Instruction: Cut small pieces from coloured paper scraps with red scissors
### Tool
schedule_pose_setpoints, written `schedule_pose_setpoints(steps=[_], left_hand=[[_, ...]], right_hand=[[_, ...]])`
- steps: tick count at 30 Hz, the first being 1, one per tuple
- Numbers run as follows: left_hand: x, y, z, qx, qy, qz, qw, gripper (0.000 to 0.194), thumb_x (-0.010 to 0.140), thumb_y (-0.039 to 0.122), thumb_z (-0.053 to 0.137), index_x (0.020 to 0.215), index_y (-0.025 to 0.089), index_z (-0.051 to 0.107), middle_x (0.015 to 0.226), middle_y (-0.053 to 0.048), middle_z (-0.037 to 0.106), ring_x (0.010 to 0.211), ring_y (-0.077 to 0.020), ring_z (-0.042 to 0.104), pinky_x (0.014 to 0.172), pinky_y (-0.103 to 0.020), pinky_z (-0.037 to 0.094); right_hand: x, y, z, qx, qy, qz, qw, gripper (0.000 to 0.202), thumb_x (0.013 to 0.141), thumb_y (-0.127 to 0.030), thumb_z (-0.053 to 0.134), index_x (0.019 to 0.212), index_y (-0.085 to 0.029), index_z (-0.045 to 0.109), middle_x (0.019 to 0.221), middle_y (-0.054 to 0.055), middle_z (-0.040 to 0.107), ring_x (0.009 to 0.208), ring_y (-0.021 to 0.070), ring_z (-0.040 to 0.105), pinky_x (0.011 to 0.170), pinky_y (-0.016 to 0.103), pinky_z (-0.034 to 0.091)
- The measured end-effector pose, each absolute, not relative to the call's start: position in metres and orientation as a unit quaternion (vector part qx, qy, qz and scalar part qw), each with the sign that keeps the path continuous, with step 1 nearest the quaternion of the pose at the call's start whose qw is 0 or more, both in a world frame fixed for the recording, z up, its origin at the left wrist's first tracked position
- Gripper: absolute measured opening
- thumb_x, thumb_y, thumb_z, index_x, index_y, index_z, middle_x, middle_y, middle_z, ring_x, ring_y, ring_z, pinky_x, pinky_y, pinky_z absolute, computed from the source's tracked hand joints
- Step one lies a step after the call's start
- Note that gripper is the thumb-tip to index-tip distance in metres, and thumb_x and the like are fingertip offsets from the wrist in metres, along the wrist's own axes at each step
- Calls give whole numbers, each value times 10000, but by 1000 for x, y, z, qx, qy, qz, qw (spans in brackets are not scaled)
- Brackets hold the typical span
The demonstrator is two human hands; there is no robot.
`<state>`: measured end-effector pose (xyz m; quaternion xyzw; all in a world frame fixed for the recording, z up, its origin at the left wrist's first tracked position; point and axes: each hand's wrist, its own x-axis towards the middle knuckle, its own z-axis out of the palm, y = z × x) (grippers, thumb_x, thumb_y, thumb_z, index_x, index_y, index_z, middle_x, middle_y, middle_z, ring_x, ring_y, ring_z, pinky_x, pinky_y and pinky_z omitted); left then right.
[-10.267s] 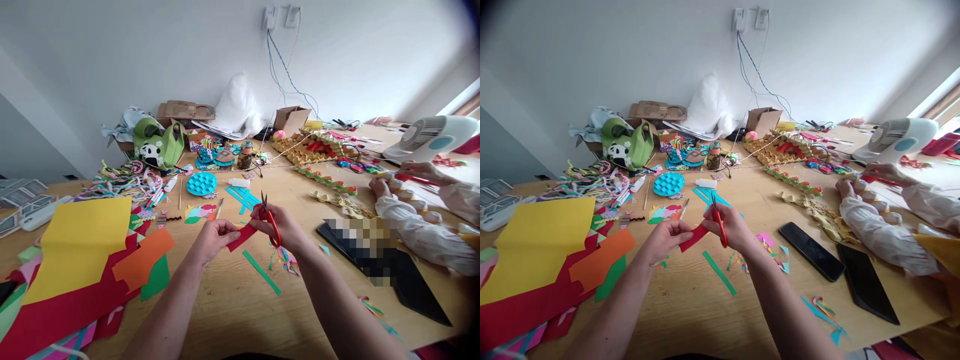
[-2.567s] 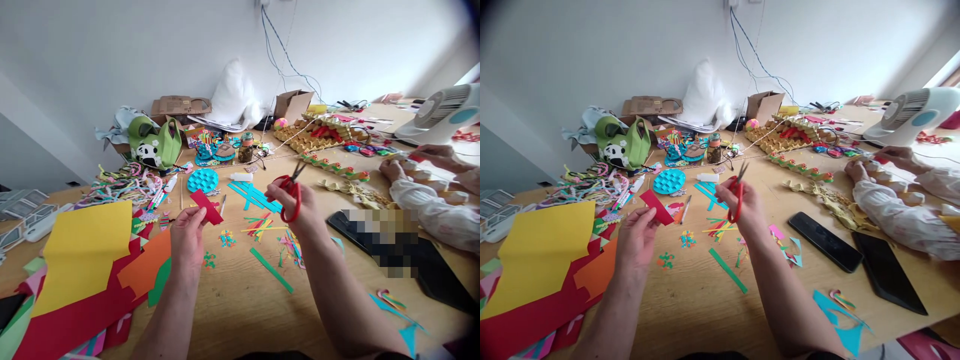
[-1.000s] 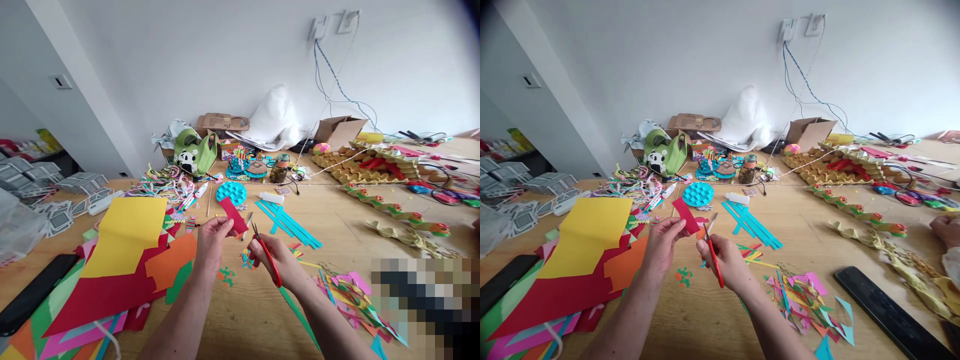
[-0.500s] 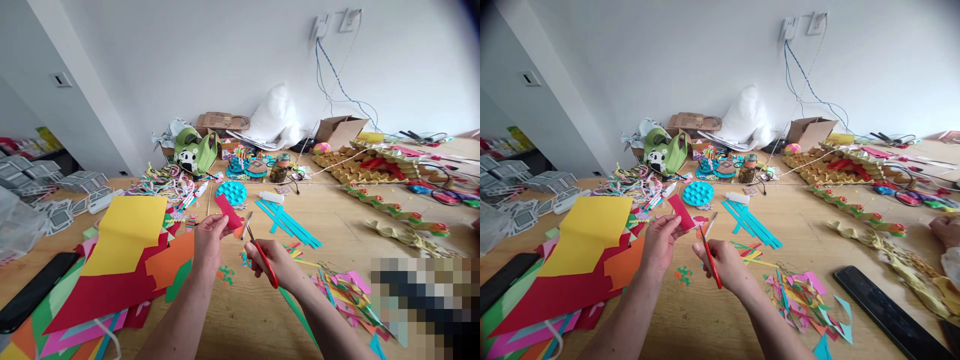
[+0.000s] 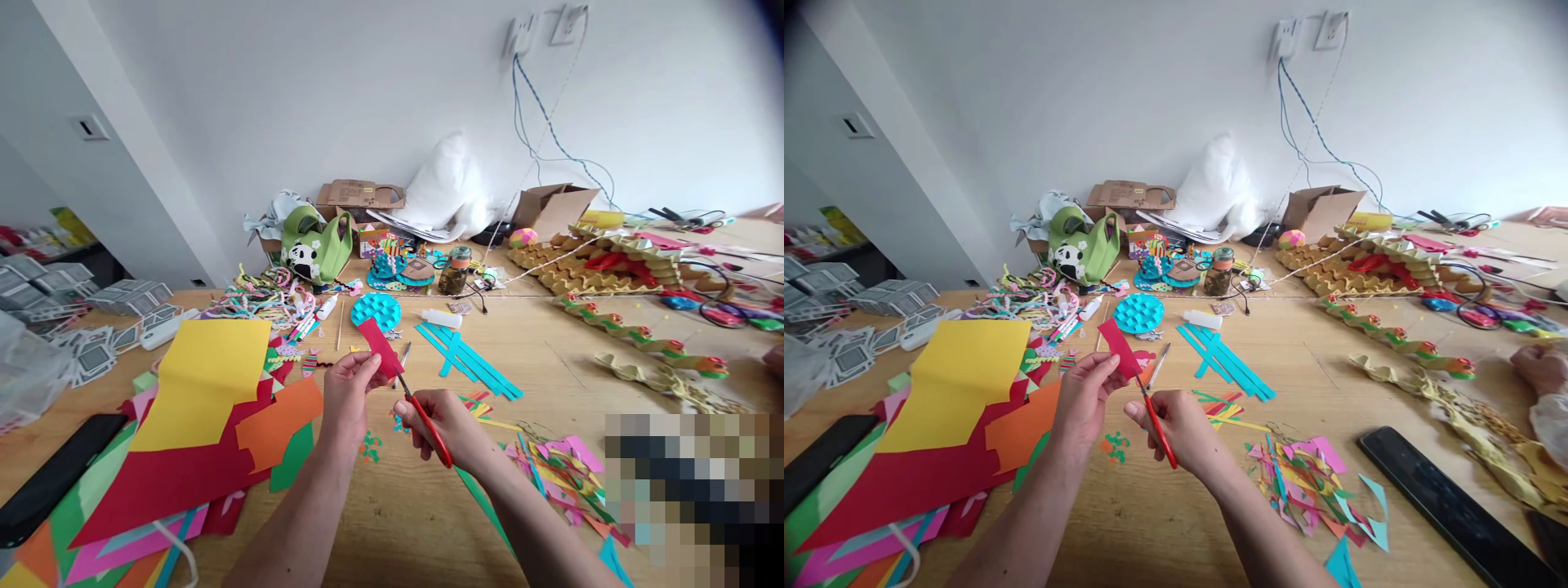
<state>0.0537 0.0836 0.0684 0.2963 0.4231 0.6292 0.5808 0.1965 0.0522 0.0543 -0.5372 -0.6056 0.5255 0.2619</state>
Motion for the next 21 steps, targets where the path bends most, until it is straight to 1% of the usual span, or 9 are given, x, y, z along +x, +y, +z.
schedule_pose_setpoints(steps=[9,14,21], left_hand=[[53,82,71,321,427,607,589,225,580,287,781,683,137,649,557,-7,648,499,-118,581,574,-268,495],[52,83,71,340,420,593,597,216,572,256,780,697,133,655,594,-16,669,519,-116,591,592,-266,503],[51,84,71,349,415,593,596,193,570,231,770,699,139,660,609,-11,667,547,-114,595,612,-265,500]], right_hand=[[197,52,56,-541,-601,527,261,494,766,-649,573,639,-174,523,475,-11,564,384,124,570,342,183,346],[198,53,56,-544,-604,520,261,506,780,-656,552,646,-168,534,485,-4,575,384,118,569,348,179,344],[198,53,56,-538,-607,524,260,495,770,-648,572,645,-170,532,482,-4,572,391,129,573,352,191,356]])
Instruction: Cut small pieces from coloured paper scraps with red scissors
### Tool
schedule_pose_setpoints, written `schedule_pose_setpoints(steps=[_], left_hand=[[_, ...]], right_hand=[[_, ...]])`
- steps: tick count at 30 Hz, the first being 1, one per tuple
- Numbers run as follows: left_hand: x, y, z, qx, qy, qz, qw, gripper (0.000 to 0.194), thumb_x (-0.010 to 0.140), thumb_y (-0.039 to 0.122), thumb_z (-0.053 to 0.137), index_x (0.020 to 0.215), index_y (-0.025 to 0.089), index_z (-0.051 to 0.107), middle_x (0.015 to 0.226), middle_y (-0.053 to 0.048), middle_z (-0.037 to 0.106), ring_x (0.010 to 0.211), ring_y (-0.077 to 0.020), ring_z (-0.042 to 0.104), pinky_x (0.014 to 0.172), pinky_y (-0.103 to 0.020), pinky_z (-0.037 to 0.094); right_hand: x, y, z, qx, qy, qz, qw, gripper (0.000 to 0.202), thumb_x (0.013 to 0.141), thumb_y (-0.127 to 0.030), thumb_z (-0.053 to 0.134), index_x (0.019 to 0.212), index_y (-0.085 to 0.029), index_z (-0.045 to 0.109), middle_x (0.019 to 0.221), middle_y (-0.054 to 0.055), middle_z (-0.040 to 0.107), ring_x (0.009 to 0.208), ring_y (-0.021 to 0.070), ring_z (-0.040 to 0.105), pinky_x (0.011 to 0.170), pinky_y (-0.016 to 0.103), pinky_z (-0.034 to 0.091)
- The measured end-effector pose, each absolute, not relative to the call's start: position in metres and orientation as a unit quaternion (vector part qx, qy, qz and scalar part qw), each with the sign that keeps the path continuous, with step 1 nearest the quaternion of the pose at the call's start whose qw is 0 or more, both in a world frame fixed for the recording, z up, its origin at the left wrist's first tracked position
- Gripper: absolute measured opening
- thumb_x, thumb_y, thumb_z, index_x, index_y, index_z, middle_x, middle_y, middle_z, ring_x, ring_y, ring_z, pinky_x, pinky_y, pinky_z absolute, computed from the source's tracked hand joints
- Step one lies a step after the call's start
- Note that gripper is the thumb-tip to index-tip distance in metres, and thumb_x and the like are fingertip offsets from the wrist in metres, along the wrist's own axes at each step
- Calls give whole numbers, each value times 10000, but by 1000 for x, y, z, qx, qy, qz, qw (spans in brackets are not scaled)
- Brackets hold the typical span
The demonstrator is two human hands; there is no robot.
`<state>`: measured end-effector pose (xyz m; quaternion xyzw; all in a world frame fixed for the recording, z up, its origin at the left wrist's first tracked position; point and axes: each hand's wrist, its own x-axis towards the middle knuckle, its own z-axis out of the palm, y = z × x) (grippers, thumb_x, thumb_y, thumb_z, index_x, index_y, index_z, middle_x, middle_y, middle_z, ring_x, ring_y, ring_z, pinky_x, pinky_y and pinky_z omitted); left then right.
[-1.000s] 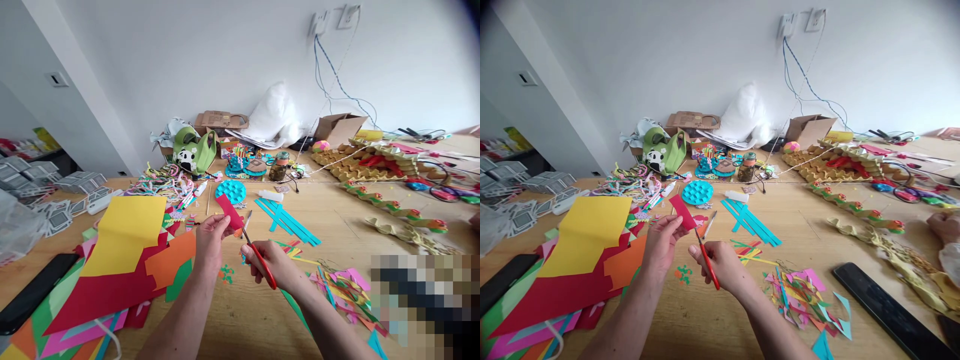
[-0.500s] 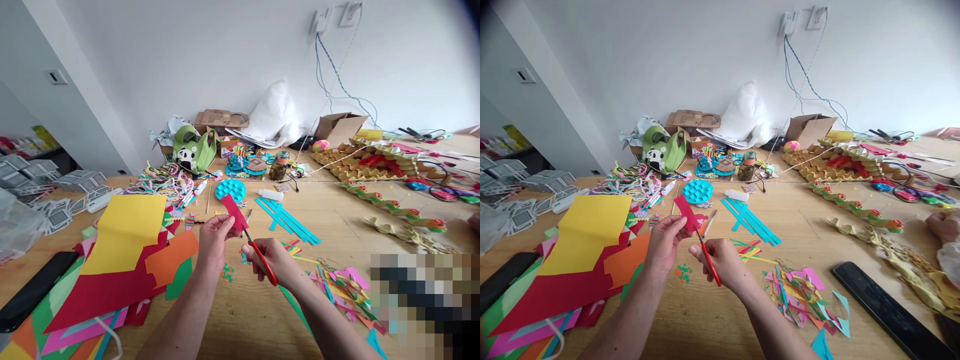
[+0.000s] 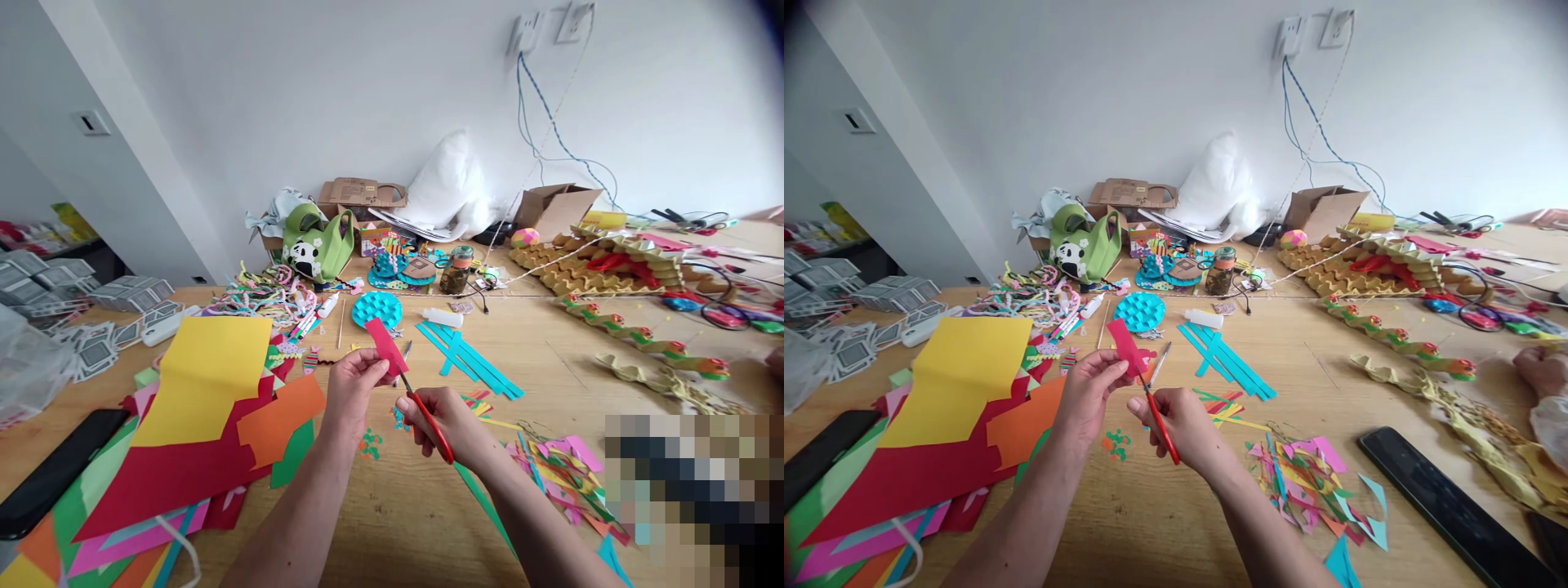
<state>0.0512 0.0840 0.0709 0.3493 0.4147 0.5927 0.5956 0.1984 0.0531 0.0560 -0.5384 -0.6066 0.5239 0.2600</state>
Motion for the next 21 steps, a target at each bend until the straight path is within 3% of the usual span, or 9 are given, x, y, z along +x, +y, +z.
schedule_pose_setpoints(steps=[6,21], left_hand=[[52,83,71,352,414,591,596,190,572,234,764,705,142,664,624,-15,673,573,-124,606,619,-269,502],[53,83,71,338,408,596,603,206,565,222,777,699,135,647,610,-11,672,561,-130,621,615,-278,528]], right_hand=[[197,52,57,-528,-622,517,258,491,760,-640,592,615,-181,492,501,-2,578,418,132,589,387,199,396],[198,54,57,-536,-611,520,262,486,778,-632,576,648,-167,522,491,0,569,390,120,566,349,178,353]])
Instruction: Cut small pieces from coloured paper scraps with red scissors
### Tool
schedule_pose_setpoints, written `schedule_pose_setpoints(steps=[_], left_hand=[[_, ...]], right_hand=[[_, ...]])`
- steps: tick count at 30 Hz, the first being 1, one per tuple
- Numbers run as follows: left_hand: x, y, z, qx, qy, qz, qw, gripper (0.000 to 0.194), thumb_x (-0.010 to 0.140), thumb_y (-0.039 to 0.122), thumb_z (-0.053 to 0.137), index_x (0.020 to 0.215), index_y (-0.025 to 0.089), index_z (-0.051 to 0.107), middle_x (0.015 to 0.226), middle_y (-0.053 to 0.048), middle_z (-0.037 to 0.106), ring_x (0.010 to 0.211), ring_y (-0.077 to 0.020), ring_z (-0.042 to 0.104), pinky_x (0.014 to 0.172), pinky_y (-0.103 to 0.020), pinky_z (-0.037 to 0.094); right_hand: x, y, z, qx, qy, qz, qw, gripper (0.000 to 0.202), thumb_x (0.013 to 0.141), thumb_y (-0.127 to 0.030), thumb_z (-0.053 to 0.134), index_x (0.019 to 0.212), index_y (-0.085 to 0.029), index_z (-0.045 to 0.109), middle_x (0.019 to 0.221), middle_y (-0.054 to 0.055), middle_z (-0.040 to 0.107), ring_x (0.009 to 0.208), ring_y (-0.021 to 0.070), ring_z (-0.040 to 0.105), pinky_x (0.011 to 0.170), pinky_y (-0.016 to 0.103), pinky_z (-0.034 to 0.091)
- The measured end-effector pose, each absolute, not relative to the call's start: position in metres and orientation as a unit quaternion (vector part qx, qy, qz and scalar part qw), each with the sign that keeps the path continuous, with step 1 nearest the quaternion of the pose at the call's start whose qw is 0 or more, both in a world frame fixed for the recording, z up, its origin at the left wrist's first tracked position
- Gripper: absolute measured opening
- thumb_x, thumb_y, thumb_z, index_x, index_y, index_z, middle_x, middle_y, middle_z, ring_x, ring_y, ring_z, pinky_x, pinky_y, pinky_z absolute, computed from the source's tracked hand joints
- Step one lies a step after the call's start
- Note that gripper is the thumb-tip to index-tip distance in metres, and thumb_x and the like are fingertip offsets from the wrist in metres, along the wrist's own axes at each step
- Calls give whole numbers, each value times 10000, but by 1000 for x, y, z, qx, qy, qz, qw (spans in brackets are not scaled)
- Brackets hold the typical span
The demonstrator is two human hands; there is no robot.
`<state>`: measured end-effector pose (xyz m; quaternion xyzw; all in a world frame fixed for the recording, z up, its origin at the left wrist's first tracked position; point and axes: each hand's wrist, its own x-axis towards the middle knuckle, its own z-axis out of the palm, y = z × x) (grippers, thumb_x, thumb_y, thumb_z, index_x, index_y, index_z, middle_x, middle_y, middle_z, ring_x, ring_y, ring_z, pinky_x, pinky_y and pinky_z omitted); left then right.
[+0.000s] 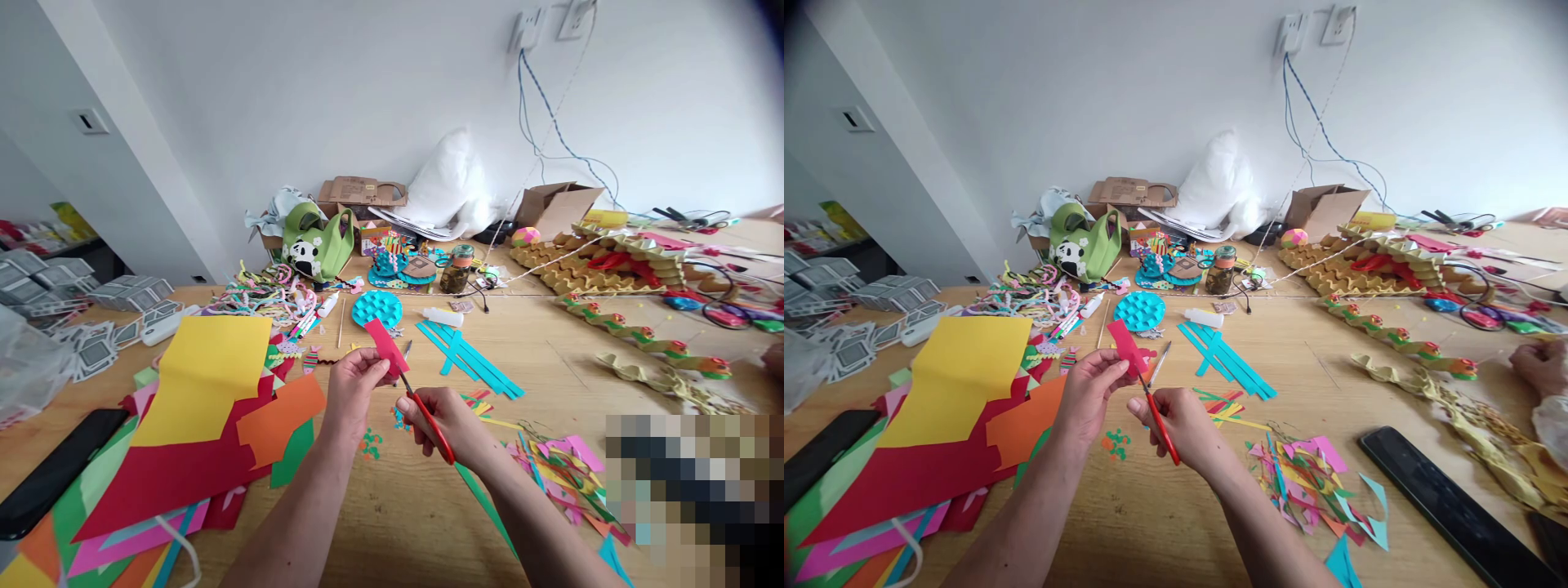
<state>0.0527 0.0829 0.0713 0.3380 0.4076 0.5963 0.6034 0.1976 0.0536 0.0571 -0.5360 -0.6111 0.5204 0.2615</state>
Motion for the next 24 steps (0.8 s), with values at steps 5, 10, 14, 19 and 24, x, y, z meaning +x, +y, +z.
schedule_pose_setpoints(steps=[5,10,14,19,24], left_hand=[[52,84,71,338,404,595,607,226,559,231,785,703,136,639,617,-7,671,569,-136,628,617,-289,541],[52,83,70,342,404,593,607,229,565,232,784,713,132,641,635,-14,679,579,-135,629,616,-286,545],[52,83,70,341,402,593,609,228,561,229,787,708,134,641,634,-10,677,588,-135,632,620,-283,545],[52,84,69,337,404,592,611,243,585,270,785,724,134,638,637,-20,686,584,-139,634,627,-292,543],[51,86,67,319,415,602,603,275,595,316,792,734,132,642,647,-20,686,583,-128,626,624,-275,528]], right_hand=[[198,54,55,-532,-608,525,267,488,775,-631,579,650,-162,530,490,0,568,394,121,568,371,188,379],[199,54,54,-546,-596,529,258,496,769,-640,577,654,-160,539,477,-2,564,369,114,545,340,181,355],[198,54,55,-554,-598,521,253,493,770,-638,577,645,-164,529,473,-2,566,359,111,539,340,179,356],[198,54,55,-565,-608,499,249,486,773,-634,577,641,-170,524,472,-3,562,381,126,569,346,181,368],[198,54,54,-573,-627,472,236,491,778,-641,568,628,-178,503,483,2,568,386,134,580,355,187,377]])
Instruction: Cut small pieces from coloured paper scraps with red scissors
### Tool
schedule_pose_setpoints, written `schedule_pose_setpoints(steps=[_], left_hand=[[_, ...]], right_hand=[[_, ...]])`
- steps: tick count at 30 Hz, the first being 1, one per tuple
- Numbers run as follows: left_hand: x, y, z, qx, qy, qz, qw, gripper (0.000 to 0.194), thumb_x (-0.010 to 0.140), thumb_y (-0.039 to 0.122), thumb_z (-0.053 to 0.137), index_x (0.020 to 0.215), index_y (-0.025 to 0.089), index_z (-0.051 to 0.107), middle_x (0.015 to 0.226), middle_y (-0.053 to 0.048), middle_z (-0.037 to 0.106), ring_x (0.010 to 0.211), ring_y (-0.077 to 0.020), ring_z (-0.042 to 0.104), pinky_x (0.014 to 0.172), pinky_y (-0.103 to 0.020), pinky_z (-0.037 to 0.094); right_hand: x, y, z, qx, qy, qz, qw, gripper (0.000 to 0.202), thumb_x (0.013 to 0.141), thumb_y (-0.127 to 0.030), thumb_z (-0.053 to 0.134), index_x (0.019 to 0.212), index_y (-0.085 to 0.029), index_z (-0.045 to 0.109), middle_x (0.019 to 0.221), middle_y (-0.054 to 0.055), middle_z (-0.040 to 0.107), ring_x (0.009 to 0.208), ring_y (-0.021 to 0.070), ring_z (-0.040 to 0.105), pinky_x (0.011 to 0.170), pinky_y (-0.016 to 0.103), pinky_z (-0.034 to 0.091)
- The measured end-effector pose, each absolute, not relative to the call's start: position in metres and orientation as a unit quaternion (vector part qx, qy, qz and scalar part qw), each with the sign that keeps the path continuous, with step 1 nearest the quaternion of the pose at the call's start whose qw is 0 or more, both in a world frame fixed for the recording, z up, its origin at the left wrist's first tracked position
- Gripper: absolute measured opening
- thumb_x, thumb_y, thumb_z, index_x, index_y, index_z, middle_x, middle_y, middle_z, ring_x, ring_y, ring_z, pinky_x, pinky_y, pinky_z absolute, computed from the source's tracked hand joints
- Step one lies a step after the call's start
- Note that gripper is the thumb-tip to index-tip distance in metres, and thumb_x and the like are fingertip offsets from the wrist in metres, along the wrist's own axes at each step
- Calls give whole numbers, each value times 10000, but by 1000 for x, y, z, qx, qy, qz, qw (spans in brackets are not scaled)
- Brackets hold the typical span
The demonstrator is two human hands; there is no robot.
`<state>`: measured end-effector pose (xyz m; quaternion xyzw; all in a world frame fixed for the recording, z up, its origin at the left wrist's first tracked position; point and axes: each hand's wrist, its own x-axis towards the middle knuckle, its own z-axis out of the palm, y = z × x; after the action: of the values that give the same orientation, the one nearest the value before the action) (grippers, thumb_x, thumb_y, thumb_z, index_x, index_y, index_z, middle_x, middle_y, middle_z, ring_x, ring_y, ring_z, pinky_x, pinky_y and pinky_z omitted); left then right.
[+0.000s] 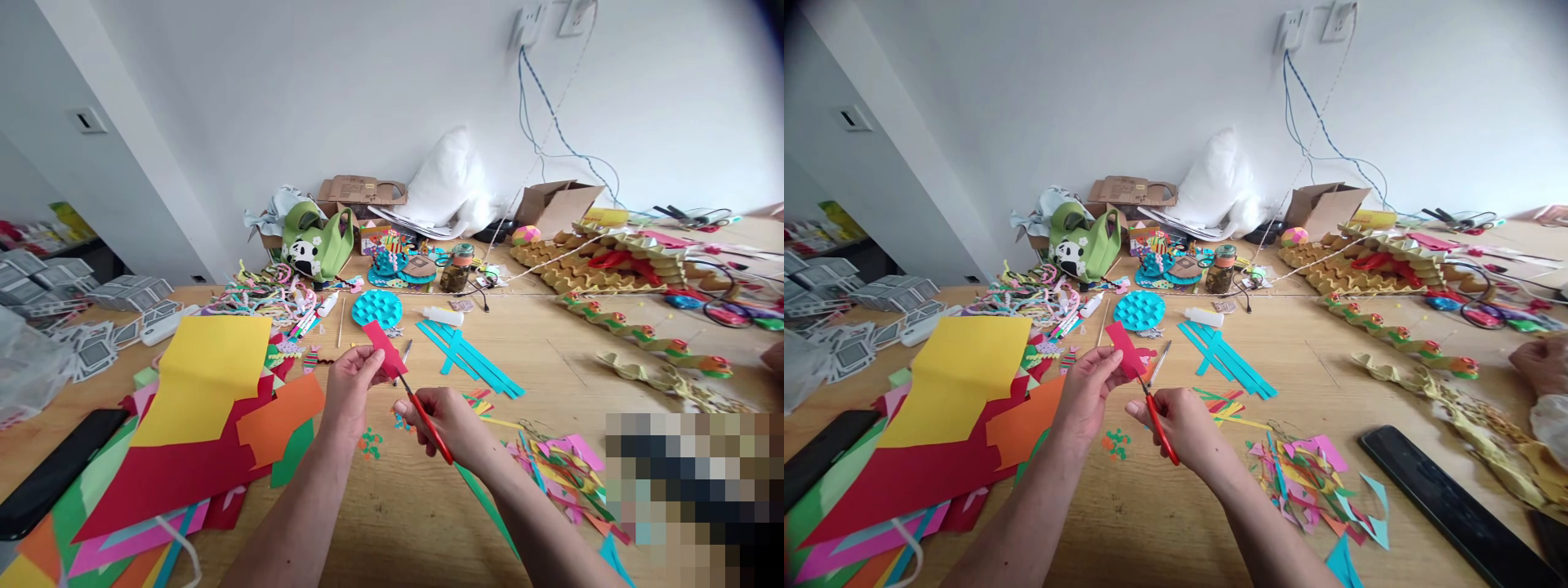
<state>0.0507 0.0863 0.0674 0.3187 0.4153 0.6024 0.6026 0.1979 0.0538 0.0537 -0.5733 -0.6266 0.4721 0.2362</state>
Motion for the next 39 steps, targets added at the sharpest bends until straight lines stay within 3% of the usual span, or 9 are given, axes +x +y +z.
schedule_pose_setpoints(steps=[8,19,39], left_hand=[[47,91,64,309,396,626,597,255,600,313,792,713,139,644,677,-19,686,640,-140,643,632,-271,519],[47,91,64,290,417,619,599,258,571,287,788,716,136,638,646,-25,678,553,-119,604,626,-273,498],[45,86,68,351,402,582,613,220,588,204,747,779,135,662,714,-37,696,638,-145,636,642,-273,500]], right_hand=[[197,54,58,-588,-647,441,203,509,787,-648,552,592,-185,472,495,11,581,385,131,579,348,180,353],[198,54,53,-588,-637,454,205,487,788,-630,555,613,-182,480,483,-6,552,362,114,548,352,179,350],[198,53,59,-588,-636,453,213,512,781,-655,547,592,-188,456,484,2,566,374,124,567,358,188,358]])
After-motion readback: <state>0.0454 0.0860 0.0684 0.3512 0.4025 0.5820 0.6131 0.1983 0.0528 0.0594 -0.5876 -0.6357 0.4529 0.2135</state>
